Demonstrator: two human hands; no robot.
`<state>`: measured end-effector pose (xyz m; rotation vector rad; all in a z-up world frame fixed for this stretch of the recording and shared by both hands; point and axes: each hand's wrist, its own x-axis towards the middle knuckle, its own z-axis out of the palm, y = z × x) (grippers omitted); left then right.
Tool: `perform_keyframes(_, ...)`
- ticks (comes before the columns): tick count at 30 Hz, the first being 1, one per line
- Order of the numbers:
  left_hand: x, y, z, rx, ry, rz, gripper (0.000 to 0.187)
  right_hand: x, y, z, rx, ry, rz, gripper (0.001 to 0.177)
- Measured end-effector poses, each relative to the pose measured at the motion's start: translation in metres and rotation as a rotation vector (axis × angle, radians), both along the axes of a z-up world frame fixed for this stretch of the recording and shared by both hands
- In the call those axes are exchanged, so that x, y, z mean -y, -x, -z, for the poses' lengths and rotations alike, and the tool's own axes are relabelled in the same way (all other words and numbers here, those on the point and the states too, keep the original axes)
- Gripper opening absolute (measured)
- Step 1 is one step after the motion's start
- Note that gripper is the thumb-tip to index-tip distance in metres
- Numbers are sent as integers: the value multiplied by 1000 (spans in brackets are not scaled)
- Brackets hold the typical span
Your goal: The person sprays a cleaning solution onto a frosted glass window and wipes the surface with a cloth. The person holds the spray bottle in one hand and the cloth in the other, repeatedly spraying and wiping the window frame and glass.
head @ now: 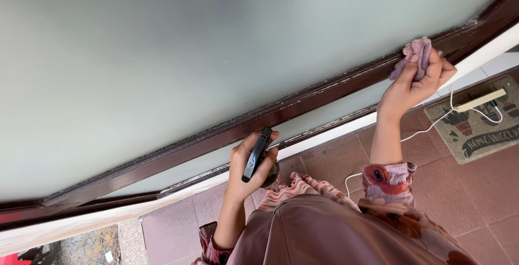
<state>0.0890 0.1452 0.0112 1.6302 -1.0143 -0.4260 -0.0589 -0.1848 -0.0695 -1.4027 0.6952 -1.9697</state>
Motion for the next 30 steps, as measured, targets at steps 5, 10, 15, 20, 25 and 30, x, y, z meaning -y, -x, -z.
perform_keyframes(5,-21,-11,-3,-20,-15,-43,29,-73,-59,-5,-26,153,-14,14)
perform_keyframes(10,-44,-22,-3,-22,-3,-77,28,-170,-100,-5,-331,321,-26,25)
perform_keyframes(15,-53,-29,1,-15,11,-87,28,-176,-97,7,-410,395,-134,24)
perform_keyframes(20,-62,-35,2,-18,97,-78,28,-101,-63,6,-292,350,62,12)
perform_keyframes(25,-77,-40,4,-60,-25,-113,29,-82,-55,0,-19,74,-23,16)
perform_keyframes(30,-98,-49,6,-44,34,-119,29,-176,-122,4,-81,220,-117,10)
